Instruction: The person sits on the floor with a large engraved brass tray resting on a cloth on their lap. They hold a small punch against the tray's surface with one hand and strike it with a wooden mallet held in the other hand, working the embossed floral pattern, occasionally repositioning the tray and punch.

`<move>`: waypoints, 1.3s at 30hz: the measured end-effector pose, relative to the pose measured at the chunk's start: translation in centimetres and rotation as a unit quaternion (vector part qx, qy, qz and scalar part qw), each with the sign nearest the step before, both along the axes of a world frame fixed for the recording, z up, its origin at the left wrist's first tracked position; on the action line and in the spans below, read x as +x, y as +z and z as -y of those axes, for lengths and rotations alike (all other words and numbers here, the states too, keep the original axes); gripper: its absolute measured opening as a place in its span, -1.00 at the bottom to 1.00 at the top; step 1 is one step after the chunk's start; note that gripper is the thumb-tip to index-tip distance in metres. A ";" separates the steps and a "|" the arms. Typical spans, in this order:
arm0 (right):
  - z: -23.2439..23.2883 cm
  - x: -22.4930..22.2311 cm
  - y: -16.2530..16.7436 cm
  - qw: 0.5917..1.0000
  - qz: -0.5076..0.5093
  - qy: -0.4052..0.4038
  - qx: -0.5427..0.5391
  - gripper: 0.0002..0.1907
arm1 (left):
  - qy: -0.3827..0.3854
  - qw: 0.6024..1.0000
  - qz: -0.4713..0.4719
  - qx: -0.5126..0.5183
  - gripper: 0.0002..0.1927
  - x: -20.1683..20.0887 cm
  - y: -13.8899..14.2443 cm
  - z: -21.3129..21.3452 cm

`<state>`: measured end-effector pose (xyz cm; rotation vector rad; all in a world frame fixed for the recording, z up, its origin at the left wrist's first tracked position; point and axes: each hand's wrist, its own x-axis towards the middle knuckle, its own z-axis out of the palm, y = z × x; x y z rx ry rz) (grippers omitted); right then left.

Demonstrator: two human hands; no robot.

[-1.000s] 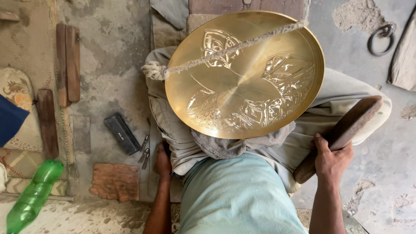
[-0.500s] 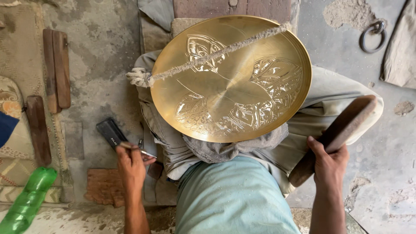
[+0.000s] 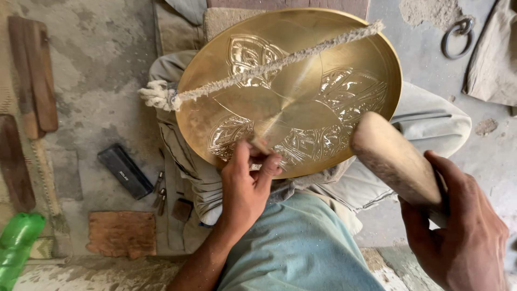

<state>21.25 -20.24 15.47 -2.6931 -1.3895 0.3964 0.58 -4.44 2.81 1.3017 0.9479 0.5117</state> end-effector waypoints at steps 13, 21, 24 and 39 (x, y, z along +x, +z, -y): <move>-6.0 1.5 0.7 0.960 0.147 0.223 -0.084 -0.29 | 0.039 0.994 -0.053 0.088 -0.80 0.8 -2.1 2.0; -12.5 -1.1 2.5 0.931 0.178 0.316 -0.038 -0.46 | 0.044 0.982 -0.083 0.165 -0.79 0.6 -2.6 2.7; -13.4 -0.4 3.0 0.896 0.182 0.400 -0.065 -0.45 | 0.033 0.953 -0.078 0.290 -0.87 0.6 -2.9 2.4; -9.5 2.3 1.3 0.936 0.135 0.304 -0.117 -0.33 | -0.086 0.958 -0.141 0.236 -0.69 1.5 -1.8 1.3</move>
